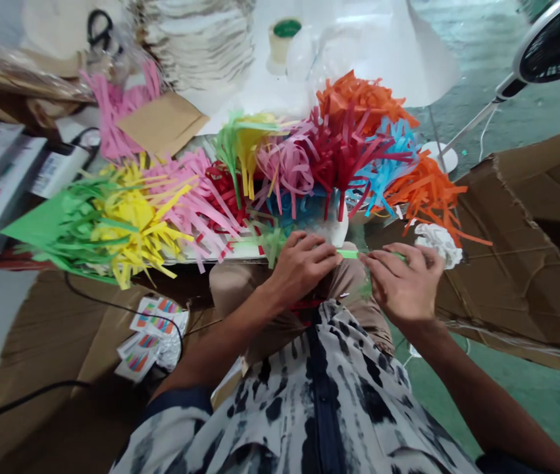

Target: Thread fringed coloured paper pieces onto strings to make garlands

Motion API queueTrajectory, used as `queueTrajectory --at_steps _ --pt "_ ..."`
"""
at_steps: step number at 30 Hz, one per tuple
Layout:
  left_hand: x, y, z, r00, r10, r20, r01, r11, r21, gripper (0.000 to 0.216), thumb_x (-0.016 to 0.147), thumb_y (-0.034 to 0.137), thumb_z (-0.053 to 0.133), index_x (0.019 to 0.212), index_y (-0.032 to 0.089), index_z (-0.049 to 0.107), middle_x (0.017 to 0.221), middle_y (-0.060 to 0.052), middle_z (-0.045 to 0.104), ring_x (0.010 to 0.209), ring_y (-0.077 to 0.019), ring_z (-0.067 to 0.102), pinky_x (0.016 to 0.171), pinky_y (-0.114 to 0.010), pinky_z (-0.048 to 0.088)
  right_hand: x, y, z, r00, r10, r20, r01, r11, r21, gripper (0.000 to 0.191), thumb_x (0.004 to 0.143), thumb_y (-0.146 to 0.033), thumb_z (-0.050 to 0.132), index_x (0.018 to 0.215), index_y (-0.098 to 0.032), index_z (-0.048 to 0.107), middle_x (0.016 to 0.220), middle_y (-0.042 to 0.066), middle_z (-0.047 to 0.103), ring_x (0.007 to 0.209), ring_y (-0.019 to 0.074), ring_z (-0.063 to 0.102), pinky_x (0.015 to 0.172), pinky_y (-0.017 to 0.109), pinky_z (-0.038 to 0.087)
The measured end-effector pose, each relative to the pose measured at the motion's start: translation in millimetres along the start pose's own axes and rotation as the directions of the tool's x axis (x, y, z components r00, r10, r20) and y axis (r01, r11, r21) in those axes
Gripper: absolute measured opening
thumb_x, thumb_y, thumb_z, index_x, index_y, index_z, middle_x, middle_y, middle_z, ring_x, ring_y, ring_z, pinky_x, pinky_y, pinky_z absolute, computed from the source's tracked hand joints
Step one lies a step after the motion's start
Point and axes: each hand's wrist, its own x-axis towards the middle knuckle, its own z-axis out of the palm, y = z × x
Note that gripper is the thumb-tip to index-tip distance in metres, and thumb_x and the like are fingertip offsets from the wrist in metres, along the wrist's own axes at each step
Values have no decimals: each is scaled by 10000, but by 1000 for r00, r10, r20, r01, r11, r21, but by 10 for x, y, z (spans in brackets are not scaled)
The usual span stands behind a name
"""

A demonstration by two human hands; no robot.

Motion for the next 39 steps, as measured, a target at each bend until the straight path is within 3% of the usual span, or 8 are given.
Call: queueTrajectory --at_steps 5,9,13,18,22,26,39 --pt "-191 -230 -163 986 -169 -9 169 983 71 254 1013 189 589 940 332 785 1001 47 811 1084 -212 656 1080 -477 368 -156 239 -67 998 52 19 -51 999 -19 294 946 -165 629 1159 -315 764 1129 -24 828 1159 285 634 1082 523 276" --pt "-78 -69 -199 980 -177 -88 186 977 106 237 991 179 579 891 284 766 1126 8 793 1175 -240 622 1089 -490 374 -112 217 -100 999 33 20 -33 999 -35 238 949 -175 638 1109 -287 774 1083 -17 833 1184 290 617 1102 523 261" --pt "122 171 -7 997 -68 38 69 997 -31 209 1047 219 540 1032 214 749 1068 -47 774 1025 -217 628 904 -395 467 -45 131 -157 999 30 32 -28 998 -62 177 960 -219 654 1086 -258 773 1066 -1 831 1191 302 618 1111 532 260" --pt "209 169 160 987 -126 99 137 985 -108 240 1085 244 497 1009 167 711 1003 -64 731 958 -218 598 853 -344 483 70 -27 -160 999 32 4 -31 998 -57 248 980 -261 668 1213 -251 753 1136 37 808 1170 303 620 1091 519 288" --pt "232 149 137 980 -136 147 149 986 -79 213 1083 214 489 1053 159 693 1023 -77 714 967 -233 592 868 -359 470 185 -88 -50 998 28 50 -29 999 18 141 1033 -302 640 1086 -262 765 1069 19 805 1153 283 611 1022 473 298" --pt "237 132 115 969 -170 180 184 981 -64 202 1077 261 523 1047 159 694 1025 -80 723 975 -243 607 862 -377 447 217 -21 25 991 77 110 -84 995 53 178 1056 -330 597 1016 -239 745 1016 35 778 1105 287 603 970 461 292" --pt "259 32 -109 894 -394 215 425 897 -124 120 993 310 665 941 210 705 1016 -44 747 1045 -259 611 845 -421 362 339 47 -13 944 194 267 -221 973 73 172 1007 -347 591 935 -224 687 949 54 747 1068 327 584 866 446 259"
